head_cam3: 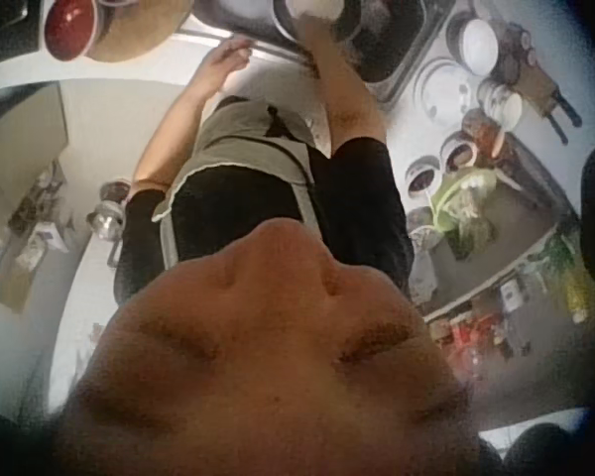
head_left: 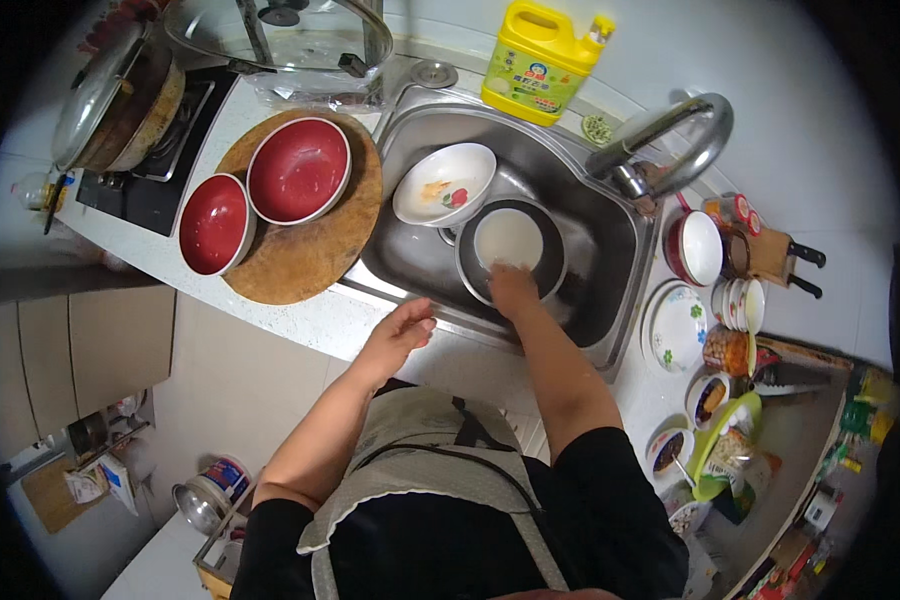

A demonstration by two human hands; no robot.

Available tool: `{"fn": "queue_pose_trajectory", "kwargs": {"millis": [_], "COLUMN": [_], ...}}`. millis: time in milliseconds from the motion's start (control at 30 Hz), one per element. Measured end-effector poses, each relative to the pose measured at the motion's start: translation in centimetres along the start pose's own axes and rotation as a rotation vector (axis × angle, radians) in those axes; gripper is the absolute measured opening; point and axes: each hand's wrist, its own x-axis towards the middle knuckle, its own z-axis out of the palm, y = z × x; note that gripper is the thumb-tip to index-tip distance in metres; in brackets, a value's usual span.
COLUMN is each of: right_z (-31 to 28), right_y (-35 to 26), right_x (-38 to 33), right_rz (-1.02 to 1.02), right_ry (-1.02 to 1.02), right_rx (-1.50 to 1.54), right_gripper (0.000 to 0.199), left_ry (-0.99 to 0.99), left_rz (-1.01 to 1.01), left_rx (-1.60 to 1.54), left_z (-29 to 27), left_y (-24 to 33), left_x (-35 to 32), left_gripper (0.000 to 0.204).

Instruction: The person transfers noodles from a red bowl to a white bowl using chopsticks, then washes the red bowl, a white bowl, and chopsticks in the sink. They rinse each item under running water and place the clean items on a wooden board next to the sink.

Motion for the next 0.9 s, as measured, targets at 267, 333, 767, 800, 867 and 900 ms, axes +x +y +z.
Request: {"fn": "queue_pose_trajectory", "kwargs": {"millis": [267,333,767,800,867,900], "right_z": [-3.3,-3.6,1.8,2.2,-1.7,-3.3], "right_y": [2.9,3.2,7.7,7.9,5.2,3.8], "right_x": [-0.4,-0.7,-1.1,-0.9,-1.1,-1.4], "right_rz": [-0.120,-0.157,-0.320,-0.319,-0.271,-0.242], "right_ry": [0.016,0.123,0.516,0.466,-0.004,-0.241], "right_rx": [0.155,0.256,0.172,0.010,0.079,0.104], "right_gripper": [0.020,0.020,0.023,0.027,0.029,0.030], "left_ry": [0.107,0.093,0.362,0.358,0.376,0.383], "left_rz": [-0.202,-0.211,-0.251,-0.260,-0.265,-0.259], "left_rx": [-0.209,-0.096,-0.057,-0.052,-0.046,-0.039], "left_z": [7.1,7.8,9.6,9.4,7.8,6.8], "left_y": [-0.6,-0.7,-2.0,-2.3,-3.9,-4.8], "left_x": [12.7,15.5,21.8,22.2,23.0,23.5], "left_gripper": [0.061,0.064,0.075,0.076,0.076,0.076]}}
